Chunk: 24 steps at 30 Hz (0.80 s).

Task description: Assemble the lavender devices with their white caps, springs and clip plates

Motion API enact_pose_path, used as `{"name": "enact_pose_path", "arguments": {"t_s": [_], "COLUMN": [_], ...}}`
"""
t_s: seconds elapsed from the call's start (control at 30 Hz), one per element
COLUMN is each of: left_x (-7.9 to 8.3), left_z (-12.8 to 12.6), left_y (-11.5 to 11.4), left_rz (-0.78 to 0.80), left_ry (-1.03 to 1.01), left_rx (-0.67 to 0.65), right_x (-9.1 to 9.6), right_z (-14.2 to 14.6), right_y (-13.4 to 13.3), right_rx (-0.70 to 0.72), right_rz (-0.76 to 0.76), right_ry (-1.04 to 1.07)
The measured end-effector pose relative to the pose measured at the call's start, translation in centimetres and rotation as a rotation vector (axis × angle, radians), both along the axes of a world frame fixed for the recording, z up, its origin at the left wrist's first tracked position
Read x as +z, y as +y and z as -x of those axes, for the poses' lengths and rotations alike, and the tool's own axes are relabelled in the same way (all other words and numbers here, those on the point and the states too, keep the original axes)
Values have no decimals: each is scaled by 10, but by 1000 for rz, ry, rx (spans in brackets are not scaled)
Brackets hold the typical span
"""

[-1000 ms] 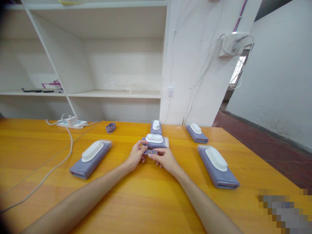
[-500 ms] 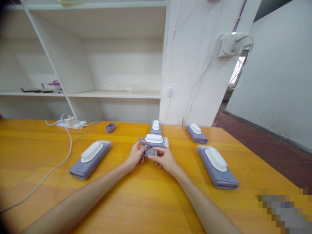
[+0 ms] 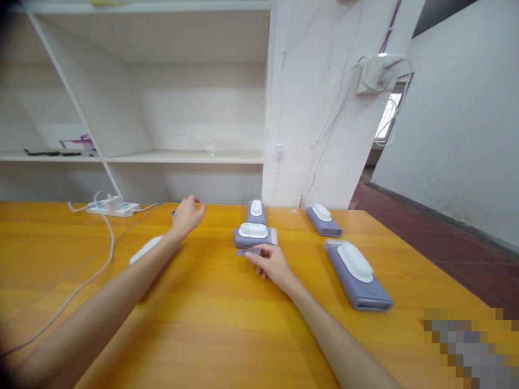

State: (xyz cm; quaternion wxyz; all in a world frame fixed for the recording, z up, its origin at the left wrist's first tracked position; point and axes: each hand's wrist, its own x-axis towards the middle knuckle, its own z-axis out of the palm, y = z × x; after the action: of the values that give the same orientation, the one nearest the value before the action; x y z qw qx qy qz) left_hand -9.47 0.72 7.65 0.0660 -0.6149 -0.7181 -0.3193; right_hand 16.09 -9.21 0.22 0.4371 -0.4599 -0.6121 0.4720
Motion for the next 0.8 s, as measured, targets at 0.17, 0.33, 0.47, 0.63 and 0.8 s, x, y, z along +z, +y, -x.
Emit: {"name": "enact_pose_path", "arguments": {"t_s": [0.17,0.33,0.47,0.63,0.8], "left_x": [0,-18,-27,-32,-35], "left_z": [41,66,74,80,77], "left_y": [30,46,51,52,46], "left_rz": [253,444,533,516,375], "left_ry": [132,111,117,122,90], "left_rx": [207,160,79,50,7], "right_x": [1,1,1,2,2], "right_z": [0,-1,-1,0,0], "right_y": [-1,0,0,-1,0], "right_rx": [-5,5,4,3,2], "right_rz": [8,5,2,7,11], "right_ry": [17,24,25,25,25]}}
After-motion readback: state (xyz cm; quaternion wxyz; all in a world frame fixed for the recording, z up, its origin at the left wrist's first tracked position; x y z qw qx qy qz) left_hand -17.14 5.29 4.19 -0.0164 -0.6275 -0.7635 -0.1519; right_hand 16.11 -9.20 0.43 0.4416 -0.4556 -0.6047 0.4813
